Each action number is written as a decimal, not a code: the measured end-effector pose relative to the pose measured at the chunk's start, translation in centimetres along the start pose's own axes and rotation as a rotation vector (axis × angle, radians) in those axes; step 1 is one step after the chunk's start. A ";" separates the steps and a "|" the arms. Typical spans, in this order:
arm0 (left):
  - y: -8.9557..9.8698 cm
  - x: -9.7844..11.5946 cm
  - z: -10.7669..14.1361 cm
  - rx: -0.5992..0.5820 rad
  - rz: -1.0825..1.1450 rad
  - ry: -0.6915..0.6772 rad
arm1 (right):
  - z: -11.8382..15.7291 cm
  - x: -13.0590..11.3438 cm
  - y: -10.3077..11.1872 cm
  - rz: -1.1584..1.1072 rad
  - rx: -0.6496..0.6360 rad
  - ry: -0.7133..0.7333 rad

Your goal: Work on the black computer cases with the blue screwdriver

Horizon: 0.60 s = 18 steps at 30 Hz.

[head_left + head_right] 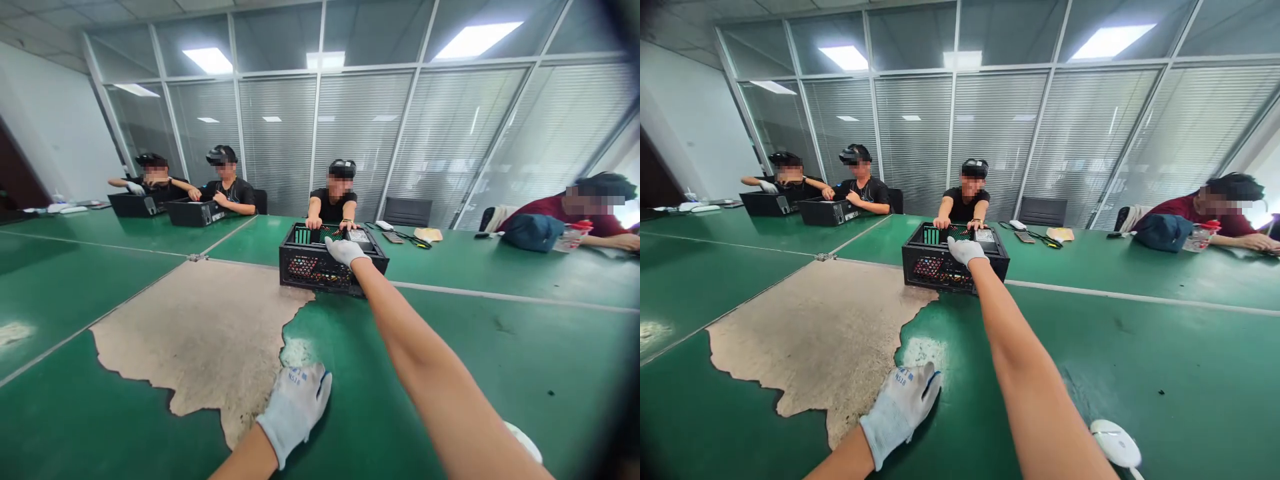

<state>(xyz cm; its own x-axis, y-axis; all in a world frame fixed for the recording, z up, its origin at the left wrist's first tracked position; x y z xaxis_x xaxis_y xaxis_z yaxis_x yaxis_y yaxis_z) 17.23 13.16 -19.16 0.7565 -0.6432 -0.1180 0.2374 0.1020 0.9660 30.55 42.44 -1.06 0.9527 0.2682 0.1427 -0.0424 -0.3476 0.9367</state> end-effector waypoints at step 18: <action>9.0 -10.5 -5.5 0.420 0.042 0.345 | 0.0 0.8 -0.9 -0.039 -0.143 -0.054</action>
<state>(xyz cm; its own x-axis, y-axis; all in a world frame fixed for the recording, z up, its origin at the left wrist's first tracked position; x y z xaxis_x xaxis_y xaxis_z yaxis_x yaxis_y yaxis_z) 14.83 25.01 -10.54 0.9331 -0.3511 -0.0778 -0.0077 -0.2357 0.9718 31.29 42.98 -1.74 0.9690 0.2294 0.0913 -0.0435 -0.2054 0.9777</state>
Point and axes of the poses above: each hand's wrist, its own z-axis away from the middle knuckle, its own y-axis out of the back of the hand, x = y × z, the point moved 6 cm from there along -z, towards the middle knuckle, and after that the axes turned 1 degree about y, right-handed, at the moved point
